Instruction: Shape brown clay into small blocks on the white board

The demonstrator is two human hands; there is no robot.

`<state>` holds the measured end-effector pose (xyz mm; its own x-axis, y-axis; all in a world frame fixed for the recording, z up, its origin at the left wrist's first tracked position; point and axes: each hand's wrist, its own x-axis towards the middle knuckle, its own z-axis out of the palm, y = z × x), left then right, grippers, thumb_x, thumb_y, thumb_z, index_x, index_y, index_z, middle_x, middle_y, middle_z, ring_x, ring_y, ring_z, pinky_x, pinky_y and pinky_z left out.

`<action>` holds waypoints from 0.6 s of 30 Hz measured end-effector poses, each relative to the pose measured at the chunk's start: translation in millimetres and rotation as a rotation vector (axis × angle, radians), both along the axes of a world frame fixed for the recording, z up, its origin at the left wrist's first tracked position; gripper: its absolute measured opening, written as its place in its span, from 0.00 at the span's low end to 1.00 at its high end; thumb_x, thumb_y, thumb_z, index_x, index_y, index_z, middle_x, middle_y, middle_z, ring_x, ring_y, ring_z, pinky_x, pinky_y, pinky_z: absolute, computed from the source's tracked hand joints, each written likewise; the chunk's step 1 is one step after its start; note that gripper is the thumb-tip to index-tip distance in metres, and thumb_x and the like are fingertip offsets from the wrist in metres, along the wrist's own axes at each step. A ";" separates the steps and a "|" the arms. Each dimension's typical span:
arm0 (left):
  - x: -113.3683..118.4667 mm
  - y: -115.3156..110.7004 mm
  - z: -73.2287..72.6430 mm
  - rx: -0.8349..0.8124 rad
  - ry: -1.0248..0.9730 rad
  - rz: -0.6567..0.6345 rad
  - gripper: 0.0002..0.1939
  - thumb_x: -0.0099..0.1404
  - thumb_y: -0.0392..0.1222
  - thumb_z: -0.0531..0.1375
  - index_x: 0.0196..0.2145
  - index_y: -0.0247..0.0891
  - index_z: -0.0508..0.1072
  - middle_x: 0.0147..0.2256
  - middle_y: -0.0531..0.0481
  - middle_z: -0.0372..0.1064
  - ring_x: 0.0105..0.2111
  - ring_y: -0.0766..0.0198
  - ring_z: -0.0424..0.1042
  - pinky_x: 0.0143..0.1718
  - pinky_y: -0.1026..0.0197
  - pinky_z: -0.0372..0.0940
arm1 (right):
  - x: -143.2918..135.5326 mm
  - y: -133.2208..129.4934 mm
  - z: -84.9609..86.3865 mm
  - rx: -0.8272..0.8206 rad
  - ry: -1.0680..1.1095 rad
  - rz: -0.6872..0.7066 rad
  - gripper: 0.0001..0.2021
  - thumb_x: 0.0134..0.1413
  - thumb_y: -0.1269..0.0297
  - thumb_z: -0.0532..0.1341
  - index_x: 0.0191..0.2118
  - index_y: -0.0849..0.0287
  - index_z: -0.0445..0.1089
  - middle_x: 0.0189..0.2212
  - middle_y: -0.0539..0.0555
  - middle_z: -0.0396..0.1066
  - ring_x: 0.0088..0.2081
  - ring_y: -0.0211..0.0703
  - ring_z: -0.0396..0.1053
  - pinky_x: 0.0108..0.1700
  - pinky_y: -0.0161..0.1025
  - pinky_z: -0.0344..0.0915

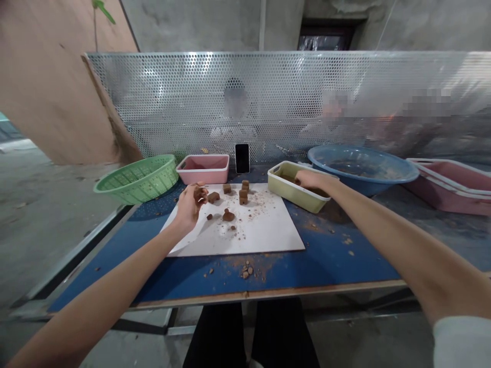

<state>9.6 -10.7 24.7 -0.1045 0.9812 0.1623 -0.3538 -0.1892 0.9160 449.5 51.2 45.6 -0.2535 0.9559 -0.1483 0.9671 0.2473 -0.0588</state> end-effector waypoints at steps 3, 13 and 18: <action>-0.2 1.6 -0.9 0.000 -0.009 0.005 0.10 0.59 0.44 0.62 0.37 0.37 0.75 0.28 0.51 0.70 0.25 0.67 0.65 0.26 0.64 0.58 | 0.4 -1.7 14.5 0.064 0.005 -0.010 0.09 0.61 0.67 0.63 0.40 0.59 0.82 0.42 0.59 0.83 0.43 0.53 0.80 0.43 0.41 0.71; -1.5 5.0 -5.3 -0.012 -0.008 -0.026 0.09 0.58 0.44 0.62 0.33 0.35 0.76 0.28 0.50 0.69 0.26 0.67 0.65 0.26 0.64 0.59 | -19.7 -12.2 33.7 0.287 0.049 -0.060 0.10 0.63 0.66 0.61 0.43 0.57 0.81 0.44 0.59 0.84 0.44 0.54 0.80 0.49 0.43 0.73; -2.2 5.2 -6.8 -0.037 -0.002 -0.034 0.09 0.57 0.44 0.63 0.32 0.36 0.76 0.28 0.50 0.69 0.25 0.67 0.65 0.26 0.64 0.59 | -14.2 -4.5 13.9 0.118 -0.069 -0.072 0.08 0.60 0.70 0.62 0.37 0.59 0.81 0.41 0.62 0.83 0.42 0.55 0.80 0.43 0.42 0.71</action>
